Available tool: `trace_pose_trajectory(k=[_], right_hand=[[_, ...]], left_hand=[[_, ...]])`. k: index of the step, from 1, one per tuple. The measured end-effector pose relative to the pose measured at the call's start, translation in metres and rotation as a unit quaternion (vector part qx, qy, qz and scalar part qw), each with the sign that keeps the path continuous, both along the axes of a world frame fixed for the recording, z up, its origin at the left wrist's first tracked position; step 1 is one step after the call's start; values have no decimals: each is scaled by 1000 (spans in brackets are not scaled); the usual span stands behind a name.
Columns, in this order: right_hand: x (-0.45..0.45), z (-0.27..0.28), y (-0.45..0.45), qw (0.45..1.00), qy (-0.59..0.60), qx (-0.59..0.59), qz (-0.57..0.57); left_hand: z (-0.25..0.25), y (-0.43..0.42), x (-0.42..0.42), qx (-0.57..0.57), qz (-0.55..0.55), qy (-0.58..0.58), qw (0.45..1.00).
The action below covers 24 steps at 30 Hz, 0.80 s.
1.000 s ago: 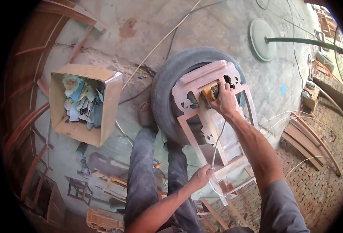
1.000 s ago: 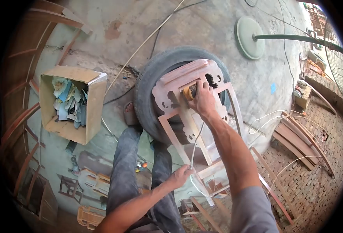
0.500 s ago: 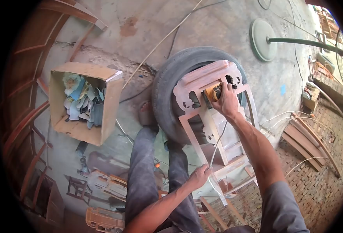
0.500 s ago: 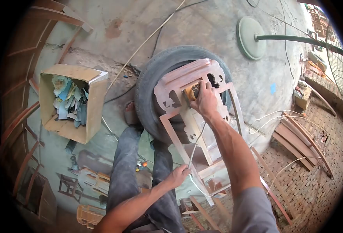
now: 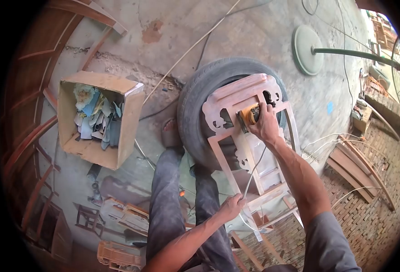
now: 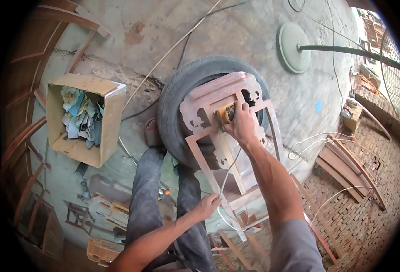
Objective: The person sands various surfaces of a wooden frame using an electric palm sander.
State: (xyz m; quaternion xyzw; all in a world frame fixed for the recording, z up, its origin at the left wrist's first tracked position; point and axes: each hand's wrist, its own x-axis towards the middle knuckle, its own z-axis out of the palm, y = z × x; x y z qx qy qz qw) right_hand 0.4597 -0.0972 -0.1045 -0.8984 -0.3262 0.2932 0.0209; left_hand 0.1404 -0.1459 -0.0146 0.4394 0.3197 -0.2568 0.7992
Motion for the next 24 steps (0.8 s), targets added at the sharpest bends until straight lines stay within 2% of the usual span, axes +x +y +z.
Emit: trace_pose_trajectory(k=[14, 24], right_hand=[[9, -10, 25, 1000, -19, -7, -4], [10, -4, 3, 1000, -11, 5, -2]], left_hand=[[0, 9, 12, 4, 8, 10, 1000], [-2, 0, -1, 36, -4, -8, 999]])
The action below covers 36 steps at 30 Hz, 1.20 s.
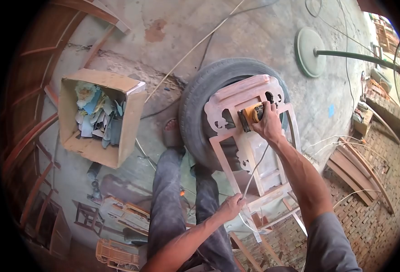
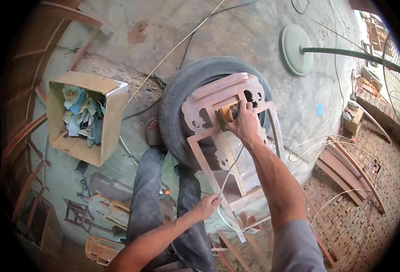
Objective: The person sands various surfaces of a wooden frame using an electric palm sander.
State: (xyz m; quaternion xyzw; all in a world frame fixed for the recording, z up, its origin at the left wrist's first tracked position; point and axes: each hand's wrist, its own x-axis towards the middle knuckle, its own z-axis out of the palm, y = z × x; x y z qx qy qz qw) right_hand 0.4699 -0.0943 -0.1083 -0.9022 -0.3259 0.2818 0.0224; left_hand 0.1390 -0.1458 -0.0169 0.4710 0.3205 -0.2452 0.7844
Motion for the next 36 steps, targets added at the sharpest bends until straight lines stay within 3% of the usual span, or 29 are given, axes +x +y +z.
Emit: trace_pose_trajectory(k=[15, 18, 36], right_hand=[[-5, 2, 6, 1000, -5, -6, -14], [-2, -4, 6, 1000, -25, 6, 5], [-8, -4, 5, 1000, 8, 4, -13]], left_hand=[[0, 7, 0, -43, -22, 23, 999], [-1, 2, 1, 0, 27, 0, 1000], [1, 12, 3, -30, -33, 33, 998]])
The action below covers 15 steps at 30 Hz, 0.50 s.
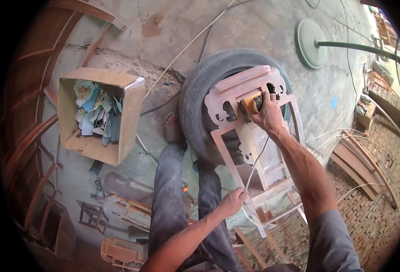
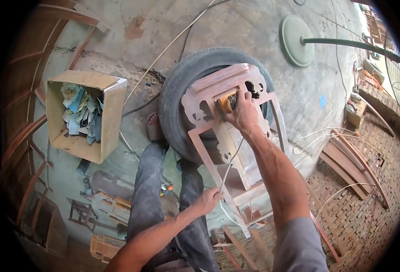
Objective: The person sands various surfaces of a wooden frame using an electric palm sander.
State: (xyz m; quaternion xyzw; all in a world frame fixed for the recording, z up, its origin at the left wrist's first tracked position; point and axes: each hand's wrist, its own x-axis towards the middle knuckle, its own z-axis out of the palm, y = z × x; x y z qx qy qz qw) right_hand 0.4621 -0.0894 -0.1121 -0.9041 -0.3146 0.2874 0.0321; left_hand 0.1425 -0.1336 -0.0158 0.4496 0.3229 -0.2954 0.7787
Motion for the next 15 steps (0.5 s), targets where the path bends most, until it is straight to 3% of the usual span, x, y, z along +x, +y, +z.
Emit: trace_pose_trajectory(k=[7, 15], right_hand=[[-7, -6, -10, 992, -51, 116, 4], [-9, -6, -19, 991, -54, 122, 12]], left_hand=[[-5, -8, -11, 5, 34, -7, 999], [-11, -21, -17, 20, 17, -9, 1000]])
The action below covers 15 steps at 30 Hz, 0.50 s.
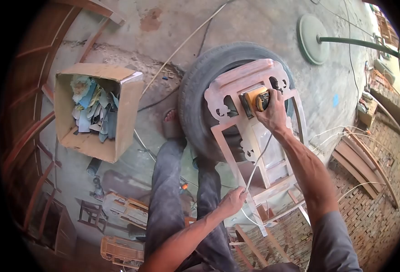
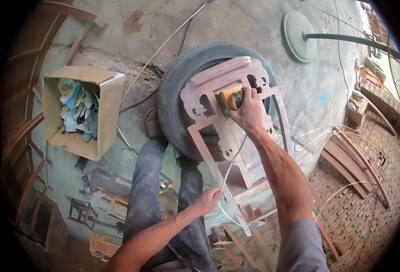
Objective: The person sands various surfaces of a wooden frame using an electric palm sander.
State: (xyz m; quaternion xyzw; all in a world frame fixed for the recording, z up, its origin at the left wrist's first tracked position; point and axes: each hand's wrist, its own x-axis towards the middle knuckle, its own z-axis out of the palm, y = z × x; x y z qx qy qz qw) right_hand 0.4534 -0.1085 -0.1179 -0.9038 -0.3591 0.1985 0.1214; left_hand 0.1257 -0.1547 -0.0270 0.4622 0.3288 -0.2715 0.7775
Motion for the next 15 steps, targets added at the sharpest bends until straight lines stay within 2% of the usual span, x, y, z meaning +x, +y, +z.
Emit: trace_pose_trajectory(k=[3, 9, 15], right_hand=[[0, 1, 1, 1000, 18, -18, 16], [2, -5, 10, 1000, -1, -27, 10], [-1, -4, 5, 999, -1, -38, 4]], left_hand=[[-3, -3, 0, -18, -24, 15, 999], [-12, -5, -3, 17, 5, -9, 1000], [-14, 0, 4, 10, -32, -1, 999]])
